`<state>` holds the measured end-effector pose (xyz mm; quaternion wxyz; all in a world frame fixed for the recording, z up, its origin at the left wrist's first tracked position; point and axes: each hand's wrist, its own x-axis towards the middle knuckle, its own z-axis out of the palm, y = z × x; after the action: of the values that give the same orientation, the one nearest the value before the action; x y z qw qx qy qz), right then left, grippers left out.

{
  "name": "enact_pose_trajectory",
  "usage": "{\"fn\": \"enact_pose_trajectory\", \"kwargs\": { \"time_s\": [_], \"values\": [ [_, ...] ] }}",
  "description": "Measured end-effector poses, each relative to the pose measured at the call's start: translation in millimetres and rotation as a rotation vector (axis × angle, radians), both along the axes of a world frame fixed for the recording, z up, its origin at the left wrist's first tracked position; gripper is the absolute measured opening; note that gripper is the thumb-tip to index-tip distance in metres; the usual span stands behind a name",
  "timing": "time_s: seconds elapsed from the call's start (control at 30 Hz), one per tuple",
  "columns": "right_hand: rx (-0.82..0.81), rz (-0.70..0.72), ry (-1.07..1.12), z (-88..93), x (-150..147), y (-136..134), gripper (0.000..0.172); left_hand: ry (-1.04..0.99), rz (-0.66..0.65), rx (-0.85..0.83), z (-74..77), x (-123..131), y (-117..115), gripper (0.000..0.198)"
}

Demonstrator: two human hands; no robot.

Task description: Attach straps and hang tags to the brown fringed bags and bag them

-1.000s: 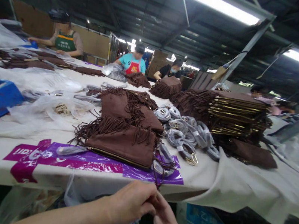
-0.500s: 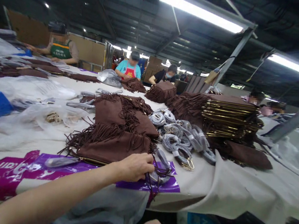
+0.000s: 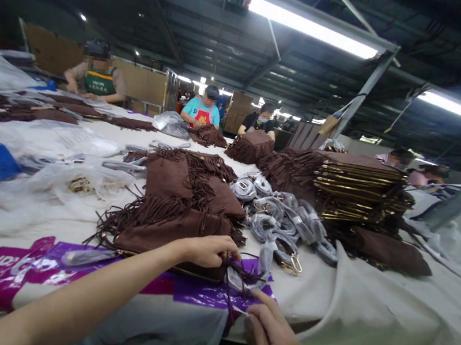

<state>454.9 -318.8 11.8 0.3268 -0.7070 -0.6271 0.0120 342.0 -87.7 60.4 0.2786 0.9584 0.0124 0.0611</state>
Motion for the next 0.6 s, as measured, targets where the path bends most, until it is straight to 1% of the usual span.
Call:
{"fn": "enact_pose_trajectory", "kwargs": {
  "time_s": [0.07,0.1,0.2,0.27,0.3,0.37,0.43,0.5,0.53,0.6],
  "values": [
    [-0.059,-0.005,-0.070,-0.6,9.7,7.7,0.024,-0.016,-0.095,0.053,0.8,-5.5,-0.2,0.049],
    [-0.087,0.001,-0.096,-0.1,13.4,11.2,0.025,-0.009,-0.113,0.095,1.3,-5.8,-1.2,0.045],
    [-0.170,0.076,-0.145,3.8,19.8,18.0,0.023,0.061,-0.071,0.187,2.6,1.5,-6.9,0.022],
    [-0.196,0.112,-0.160,6.2,18.9,18.3,0.021,0.114,0.033,0.194,3.0,10.2,-11.9,0.009],
    [-0.194,0.116,-0.169,6.9,16.4,17.1,0.021,0.130,0.105,0.190,2.9,14.6,-14.6,0.011],
    [-0.170,0.098,-0.178,7.3,7.4,12.3,0.022,0.151,0.239,0.173,2.6,22.2,-20.2,0.020],
    [-0.151,0.093,-0.150,6.6,-6.4,5.4,0.021,0.144,0.329,0.152,3.3,25.9,-26.0,0.023],
    [-0.131,0.115,-0.051,4.0,-24.1,-2.1,0.020,0.105,0.399,0.126,6.8,22.5,-32.4,0.022],
    [-0.123,0.126,0.022,1.2,-34.4,-5.3,0.020,0.070,0.436,0.117,9.8,17.2,-35.7,0.025],
    [-0.100,0.132,0.200,-8.9,-58.1,-9.8,0.021,-0.013,0.501,0.126,17.7,-1.8,-43.0,0.030]
  ]
}}
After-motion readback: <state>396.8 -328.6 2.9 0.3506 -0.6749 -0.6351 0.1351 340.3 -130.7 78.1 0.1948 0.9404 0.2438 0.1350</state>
